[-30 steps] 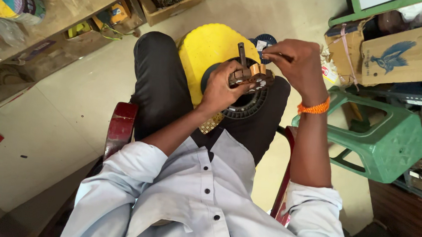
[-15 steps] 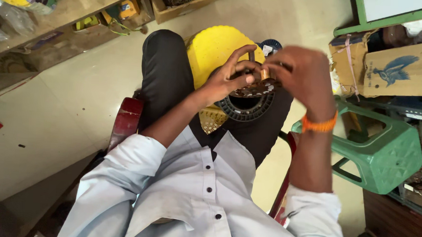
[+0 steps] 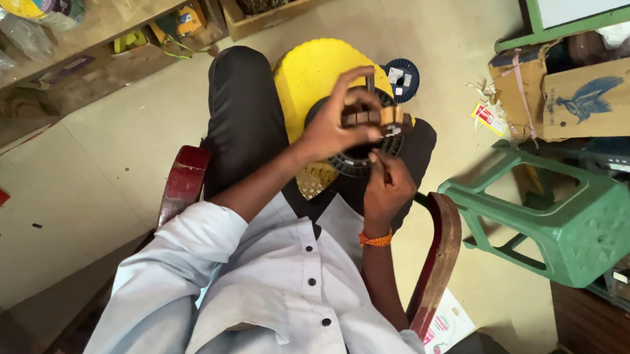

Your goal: The person sits on a chair with a small electric motor armature on their lap and inserts small brush components one at a time into slots around the commutator, pressing each into place by hand and turning the armature to reach the next slot.

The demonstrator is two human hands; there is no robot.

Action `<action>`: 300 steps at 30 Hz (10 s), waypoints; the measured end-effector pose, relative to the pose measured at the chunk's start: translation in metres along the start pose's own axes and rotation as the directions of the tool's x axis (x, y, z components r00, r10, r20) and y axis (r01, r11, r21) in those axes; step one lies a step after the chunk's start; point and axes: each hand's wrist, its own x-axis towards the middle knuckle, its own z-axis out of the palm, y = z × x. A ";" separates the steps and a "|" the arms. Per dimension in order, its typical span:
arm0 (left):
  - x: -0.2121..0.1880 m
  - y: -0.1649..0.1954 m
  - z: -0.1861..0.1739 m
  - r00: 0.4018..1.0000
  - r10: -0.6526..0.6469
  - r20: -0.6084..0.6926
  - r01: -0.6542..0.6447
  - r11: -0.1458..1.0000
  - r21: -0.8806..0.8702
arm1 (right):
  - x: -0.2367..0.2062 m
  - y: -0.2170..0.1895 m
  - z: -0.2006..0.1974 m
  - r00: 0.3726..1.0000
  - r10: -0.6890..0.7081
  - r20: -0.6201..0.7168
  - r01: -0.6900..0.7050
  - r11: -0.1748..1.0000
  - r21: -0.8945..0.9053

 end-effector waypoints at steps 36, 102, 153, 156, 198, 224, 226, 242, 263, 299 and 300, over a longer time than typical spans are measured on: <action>0.013 -0.002 -0.012 0.996 -0.020 0.090 0.021 1.000 -0.005 | 0.131 -0.075 -0.041 0.803 -0.381 0.459 0.472 0.876 -0.097; 0.021 -0.013 -0.011 0.999 0.028 0.023 -0.024 0.986 -0.162 | 0.089 -0.041 -0.038 0.966 -0.063 0.249 0.063 0.998 0.009; 0.014 -0.008 -0.018 0.997 -0.077 0.025 0.078 0.994 -0.074 | 0.093 -0.044 -0.037 0.932 -0.134 0.338 0.123 0.991 0.052; 0.014 -0.009 -0.012 1.000 0.008 0.025 -0.006 0.996 -0.088 | 0.048 -0.017 -0.015 0.976 -0.129 0.173 0.117 0.990 0.074; 0.012 0.005 0.018 0.972 0.083 -0.219 -0.019 0.961 0.277 | 0.217 -0.056 0.030 0.414 -0.157 0.897 0.625 0.765 -0.155; 0.017 -0.014 0.008 0.978 0.083 -0.191 -0.038 0.973 0.227 | 0.056 -0.043 -0.012 0.988 -0.049 0.144 0.031 0.991 0.127; 0.016 -0.012 0.008 0.981 0.063 -0.185 -0.023 0.977 0.211 | 0.049 -0.037 -0.009 0.990 -0.061 0.129 0.045 0.991 0.128; 0.008 -0.007 0.016 0.943 0.277 -0.185 -0.082 0.730 0.679 | 0.041 0.032 -0.032 0.960 -0.270 0.079 0.276 0.958 -0.083; 0.017 0.010 -0.002 0.995 -0.003 -0.099 0.065 0.773 0.631 | 0.179 -0.023 -0.025 0.690 -0.348 0.634 0.250 0.937 0.243; 0.022 0.008 -0.005 0.998 0.006 0.068 -0.032 0.924 0.380 | -0.002 0.006 0.003 0.952 -0.305 0.013 0.304 0.944 -0.128; 0.021 0.012 -0.001 0.998 0.038 0.045 -0.054 0.903 0.426 | -0.011 0.010 0.008 0.942 -0.335 -0.007 0.331 0.933 -0.143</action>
